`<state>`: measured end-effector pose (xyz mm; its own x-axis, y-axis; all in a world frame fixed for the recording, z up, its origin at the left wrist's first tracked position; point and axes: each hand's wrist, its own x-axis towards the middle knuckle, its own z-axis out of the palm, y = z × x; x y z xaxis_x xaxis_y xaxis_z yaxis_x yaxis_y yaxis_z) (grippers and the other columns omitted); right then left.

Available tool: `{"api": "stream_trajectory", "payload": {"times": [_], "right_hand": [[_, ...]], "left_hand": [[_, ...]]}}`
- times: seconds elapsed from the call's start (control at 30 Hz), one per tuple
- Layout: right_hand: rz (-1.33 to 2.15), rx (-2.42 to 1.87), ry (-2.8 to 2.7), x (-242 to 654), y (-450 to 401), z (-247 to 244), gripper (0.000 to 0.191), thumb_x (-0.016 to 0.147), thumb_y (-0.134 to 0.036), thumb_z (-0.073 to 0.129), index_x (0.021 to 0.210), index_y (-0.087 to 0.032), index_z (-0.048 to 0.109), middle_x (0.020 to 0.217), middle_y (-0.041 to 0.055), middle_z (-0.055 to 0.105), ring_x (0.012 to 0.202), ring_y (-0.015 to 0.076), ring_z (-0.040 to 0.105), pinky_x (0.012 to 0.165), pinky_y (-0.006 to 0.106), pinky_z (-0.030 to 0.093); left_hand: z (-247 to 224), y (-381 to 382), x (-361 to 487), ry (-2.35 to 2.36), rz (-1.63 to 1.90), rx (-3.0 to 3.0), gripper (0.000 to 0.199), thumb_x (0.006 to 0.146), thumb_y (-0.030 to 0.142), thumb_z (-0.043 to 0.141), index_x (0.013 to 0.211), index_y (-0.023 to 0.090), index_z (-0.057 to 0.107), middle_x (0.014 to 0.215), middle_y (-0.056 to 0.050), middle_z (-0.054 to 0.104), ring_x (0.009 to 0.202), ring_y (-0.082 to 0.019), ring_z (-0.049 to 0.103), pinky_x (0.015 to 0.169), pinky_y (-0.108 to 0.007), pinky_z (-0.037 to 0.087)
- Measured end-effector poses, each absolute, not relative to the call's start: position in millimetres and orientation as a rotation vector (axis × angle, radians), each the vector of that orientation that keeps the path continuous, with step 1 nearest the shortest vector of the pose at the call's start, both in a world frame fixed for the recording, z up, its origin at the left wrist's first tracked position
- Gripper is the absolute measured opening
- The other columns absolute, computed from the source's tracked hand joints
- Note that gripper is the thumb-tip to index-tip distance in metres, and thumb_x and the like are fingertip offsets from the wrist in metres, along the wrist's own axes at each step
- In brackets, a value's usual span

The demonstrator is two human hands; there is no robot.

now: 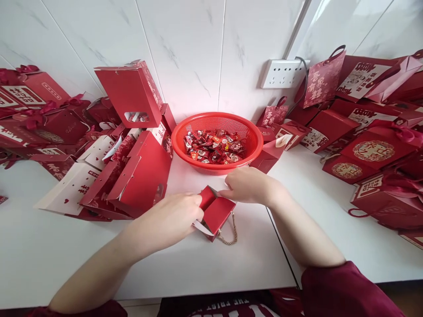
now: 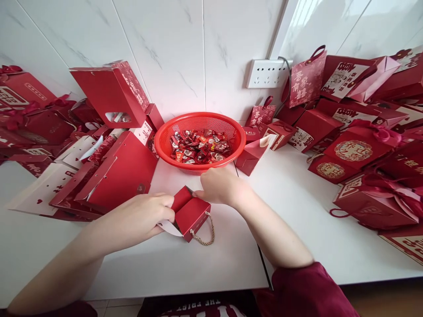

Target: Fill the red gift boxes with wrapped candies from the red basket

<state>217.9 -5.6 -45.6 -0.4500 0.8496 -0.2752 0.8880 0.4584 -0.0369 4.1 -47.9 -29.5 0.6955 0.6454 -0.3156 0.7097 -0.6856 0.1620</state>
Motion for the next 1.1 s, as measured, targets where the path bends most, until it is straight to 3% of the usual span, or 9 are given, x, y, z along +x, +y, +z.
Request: {"api": "stream_trajectory", "payload": {"times": [0.13,0.2,0.3,0.4,0.53,0.67,0.83,0.93,1.1], "right_hand": [[-0.657,1.532,2.289,217.0,1.6,-52.2,0.04,0.093,-0.04,0.044,0.069,-0.014,0.063,0.066,0.009,0.068,0.052,0.0186,0.063,0.052,0.029,0.041],[-0.899,1.504,2.166,216.1,5.0,-55.6,0.038,0.094,-0.032,0.039,0.072,-0.013,0.063,0.067,0.0097,0.069,0.045,0.0168,0.062,0.05,0.029,0.044],[-1.008,1.446,2.139,214.5,6.9,-57.4,0.034,0.093,-0.025,0.038,0.075,-0.012,0.063,0.065,0.011,0.07,0.044,0.0176,0.063,0.051,0.029,0.047],[-0.927,1.404,2.168,213.7,7.1,-55.4,0.036,0.093,-0.021,0.038,0.07,-0.012,0.063,0.059,0.0112,0.068,0.047,0.0193,0.064,0.054,0.03,0.047],[-0.823,1.326,2.247,213.7,7.6,-52.1,0.039,0.094,-0.016,0.037,0.066,-0.013,0.062,0.059,0.0097,0.068,0.053,0.019,0.065,0.058,0.029,0.045],[-0.696,1.414,2.355,214.5,1.6,-48.5,0.036,0.098,-0.025,0.039,0.075,-0.014,0.064,0.064,0.0075,0.068,0.052,0.018,0.063,0.053,0.028,0.039],[-0.226,1.697,2.704,214.6,-12.2,-37.9,0.03,0.099,-0.041,0.046,0.098,-0.016,0.064,0.079,0.0087,0.069,0.073,0.0244,0.065,0.057,0.03,0.034],[-0.46,1.566,2.934,212.8,-14.4,-35.2,0.023,0.1,-0.034,0.046,0.109,-0.02,0.061,0.079,0.0032,0.068,0.071,0.0187,0.062,0.06,0.027,0.035],[-0.746,1.149,3.011,209.8,-10.8,-39.6,0.02,0.098,-0.016,0.042,0.096,-0.017,0.062,0.089,0.0041,0.067,0.071,0.0141,0.058,0.06,0.026,0.035]], "left_hand": [[-31.6,-48.1,4.7,1.073,-0.388,2.65,0.027,0.084,0.001,0.042,0.08,0.019,0.062,0.088,-0.001,0.054,0.06,-0.013,0.047,0.053,-0.03,0.024],[-29.6,-45.1,3.1,1.013,-0.348,2.561,0.015,0.092,0.019,0.05,0.087,0.019,0.064,0.093,-0.002,0.055,0.064,-0.013,0.051,0.053,-0.029,0.028],[-24.3,-38.3,-1.0,0.867,-0.295,2.356,0.031,0.097,0.044,0.048,0.09,0.02,0.067,0.097,-0.002,0.06,0.074,-0.015,0.058,0.062,-0.027,0.039],[-22.2,-31.3,-4.6,0.765,-0.276,2.339,0.028,0.099,0.029,0.043,0.091,0.022,0.069,0.096,-0.001,0.065,0.084,-0.016,0.061,0.072,-0.026,0.041],[-30.6,-22.1,-4.5,0.796,-0.263,2.423,0.02,0.091,0.021,0.054,0.082,0.024,0.072,0.086,0.001,0.068,0.075,-0.015,0.061,0.061,-0.026,0.037],[-42.1,-15.7,-0.7,0.778,-0.205,2.496,0.021,0.09,0.022,0.056,0.08,0.024,0.075,0.08,0.002,0.07,0.072,-0.015,0.061,0.063,-0.028,0.038],[-42.7,-17.0,1.6,0.777,-0.219,2.589,0.027,0.09,0.018,0.054,0.069,0.021,0.07,0.072,0.001,0.069,0.069,-0.016,0.06,0.066,-0.03,0.037],[-39.9,-19.7,1.3,0.815,-0.228,2.609,0.028,0.089,0.017,0.053,0.066,0.02,0.068,0.071,0.001,0.068,0.07,-0.017,0.06,0.061,-0.03,0.034],[-36.4,-22.6,2.9,0.891,-0.266,2.628,0.03,0.089,0.016,0.052,0.063,0.021,0.067,0.067,0.0,0.064,0.073,-0.018,0.061,0.058,-0.031,0.029]]}}
